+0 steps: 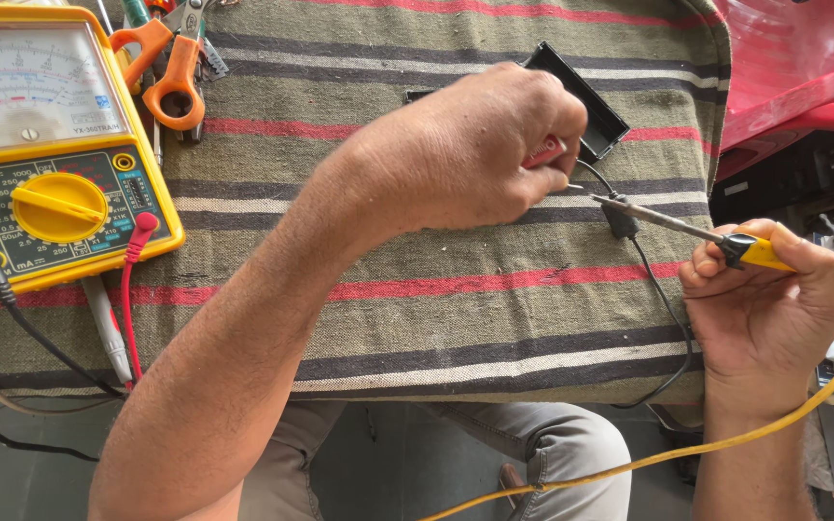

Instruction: The person works on a green circuit board removed from a black plastic casing, holding it against a striped cloth on the bench. They pick up a soldering iron, apply its tip to the board's components while holding a solder spool, and reposition the board and probes as they solder and check connections.

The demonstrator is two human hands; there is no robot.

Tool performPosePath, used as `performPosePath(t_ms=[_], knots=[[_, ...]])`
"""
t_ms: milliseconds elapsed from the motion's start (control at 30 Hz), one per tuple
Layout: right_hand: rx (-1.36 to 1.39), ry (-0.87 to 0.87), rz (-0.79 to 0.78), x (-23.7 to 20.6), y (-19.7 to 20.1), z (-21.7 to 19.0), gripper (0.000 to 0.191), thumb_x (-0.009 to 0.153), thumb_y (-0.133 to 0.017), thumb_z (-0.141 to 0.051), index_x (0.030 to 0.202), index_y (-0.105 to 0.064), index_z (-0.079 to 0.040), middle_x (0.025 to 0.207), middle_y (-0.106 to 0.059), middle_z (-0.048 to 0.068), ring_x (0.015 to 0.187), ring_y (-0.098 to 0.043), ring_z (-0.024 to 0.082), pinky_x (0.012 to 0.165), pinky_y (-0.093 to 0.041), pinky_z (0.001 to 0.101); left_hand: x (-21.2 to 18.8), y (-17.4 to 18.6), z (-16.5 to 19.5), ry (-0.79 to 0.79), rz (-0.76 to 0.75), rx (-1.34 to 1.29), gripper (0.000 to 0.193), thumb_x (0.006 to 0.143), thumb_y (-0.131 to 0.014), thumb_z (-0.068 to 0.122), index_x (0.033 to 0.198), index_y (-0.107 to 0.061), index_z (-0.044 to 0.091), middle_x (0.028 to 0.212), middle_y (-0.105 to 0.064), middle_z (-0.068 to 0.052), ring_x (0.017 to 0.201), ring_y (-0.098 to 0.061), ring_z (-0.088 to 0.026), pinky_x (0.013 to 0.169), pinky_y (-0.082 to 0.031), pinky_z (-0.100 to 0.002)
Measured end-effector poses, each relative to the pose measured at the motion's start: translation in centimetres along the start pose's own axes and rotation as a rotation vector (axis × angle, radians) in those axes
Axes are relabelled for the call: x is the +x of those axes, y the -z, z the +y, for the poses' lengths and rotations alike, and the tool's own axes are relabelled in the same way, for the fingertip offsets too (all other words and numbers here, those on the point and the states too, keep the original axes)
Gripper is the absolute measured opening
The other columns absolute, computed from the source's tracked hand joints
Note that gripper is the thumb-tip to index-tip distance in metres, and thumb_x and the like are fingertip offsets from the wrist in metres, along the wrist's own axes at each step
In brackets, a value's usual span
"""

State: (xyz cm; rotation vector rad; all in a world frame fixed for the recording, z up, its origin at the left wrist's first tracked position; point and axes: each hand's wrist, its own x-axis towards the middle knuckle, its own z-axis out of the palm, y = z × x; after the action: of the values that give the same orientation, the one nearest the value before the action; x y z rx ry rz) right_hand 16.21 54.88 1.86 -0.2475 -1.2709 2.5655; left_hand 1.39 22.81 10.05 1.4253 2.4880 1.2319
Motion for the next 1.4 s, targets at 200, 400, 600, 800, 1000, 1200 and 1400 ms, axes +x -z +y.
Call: performPosePath(t_ms=[200, 400, 600, 800, 1000, 1200, 1400], knots=[[-0.389, 0.408, -0.089, -1.7, -1.3, 1.9, 0.019, 0.111, -0.061, -0.011, 0.105, -0.060, 0.007, 0.098, -0.066, 0.021, 0.080, -0.066, 0.029, 0.080, -0.061, 0.0428, -0.4, 0.2, -1.3, 0.024, 0.106, 0.206, 0.008, 0.080, -0.078, 0.010, 0.085, -0.072, 0.007, 0.087, -0.067, -0.012, 0.081, -0.069, -0.027, 0.071, -0.057, -0.043], [-0.627, 0.741, -0.188, -3.6, -1.4, 3.5, 0.022, 0.114, -0.071, -0.008, 0.109, -0.057, 0.008, 0.105, -0.064, 0.018, 0.085, -0.064, 0.022, 0.082, -0.067, 0.0392, -0.7, 0.3, -1.8, 0.165, 0.055, 0.205, 0.010, 0.082, -0.073, 0.001, 0.088, -0.071, 0.008, 0.099, -0.062, -0.010, 0.093, -0.067, -0.025, 0.077, -0.056, -0.042], [-0.673, 0.741, -0.089, -7.3, -3.0, 4.5, 0.024, 0.110, -0.074, -0.010, 0.113, -0.060, 0.009, 0.109, -0.066, 0.020, 0.087, -0.066, 0.020, 0.084, -0.067, 0.0365, -0.9, 1.2, -2.0, 0.130, 0.075, 0.229, 0.015, 0.078, -0.073, -0.002, 0.090, -0.071, 0.006, 0.100, -0.061, -0.013, 0.094, -0.067, -0.029, 0.077, -0.054, -0.044], [-0.677, 0.673, -0.028, -8.4, -5.0, 6.2, 0.018, 0.108, -0.072, -0.003, 0.115, -0.063, 0.011, 0.112, -0.069, 0.020, 0.094, -0.071, 0.021, 0.088, -0.067, 0.0373, -0.7, 1.4, -2.3, 0.199, 0.011, 0.266, 0.015, 0.079, -0.070, -0.004, 0.089, -0.073, 0.007, 0.095, -0.067, -0.014, 0.088, -0.072, -0.029, 0.073, -0.057, -0.044], [-0.589, 0.639, -0.006, -7.7, -5.4, 6.6, 0.014, 0.110, -0.071, 0.001, 0.114, -0.062, 0.011, 0.113, -0.069, 0.020, 0.094, -0.071, 0.021, 0.089, -0.067, 0.0382, -0.5, 0.5, -2.3, 0.173, 0.035, 0.285, 0.012, 0.080, -0.070, -0.005, 0.084, -0.073, 0.006, 0.090, -0.069, -0.015, 0.085, -0.072, -0.029, 0.072, -0.057, -0.044], [-0.558, 0.591, 0.026, -7.7, -5.5, 6.6, 0.011, 0.108, -0.069, 0.004, 0.113, -0.062, 0.011, 0.109, -0.069, 0.019, 0.093, -0.073, 0.021, 0.089, -0.068, 0.0406, -0.8, 0.0, -2.0, 0.126, 0.100, 0.281, 0.012, 0.080, -0.072, -0.003, 0.086, -0.070, 0.007, 0.094, -0.064, -0.014, 0.083, -0.070, -0.029, 0.065, -0.056, -0.043], [-0.562, 0.573, 0.027, -7.7, -5.6, 6.6, 0.011, 0.108, -0.069, 0.005, 0.113, -0.062, 0.012, 0.110, -0.069, 0.020, 0.095, -0.073, 0.021, 0.091, -0.068, 0.0408, -0.7, 0.0, -2.0, 0.133, 0.066, 0.272, 0.014, 0.078, -0.070, -0.007, 0.079, -0.069, 0.008, 0.092, -0.065, -0.015, 0.084, -0.071, -0.030, 0.067, -0.056, -0.044]])
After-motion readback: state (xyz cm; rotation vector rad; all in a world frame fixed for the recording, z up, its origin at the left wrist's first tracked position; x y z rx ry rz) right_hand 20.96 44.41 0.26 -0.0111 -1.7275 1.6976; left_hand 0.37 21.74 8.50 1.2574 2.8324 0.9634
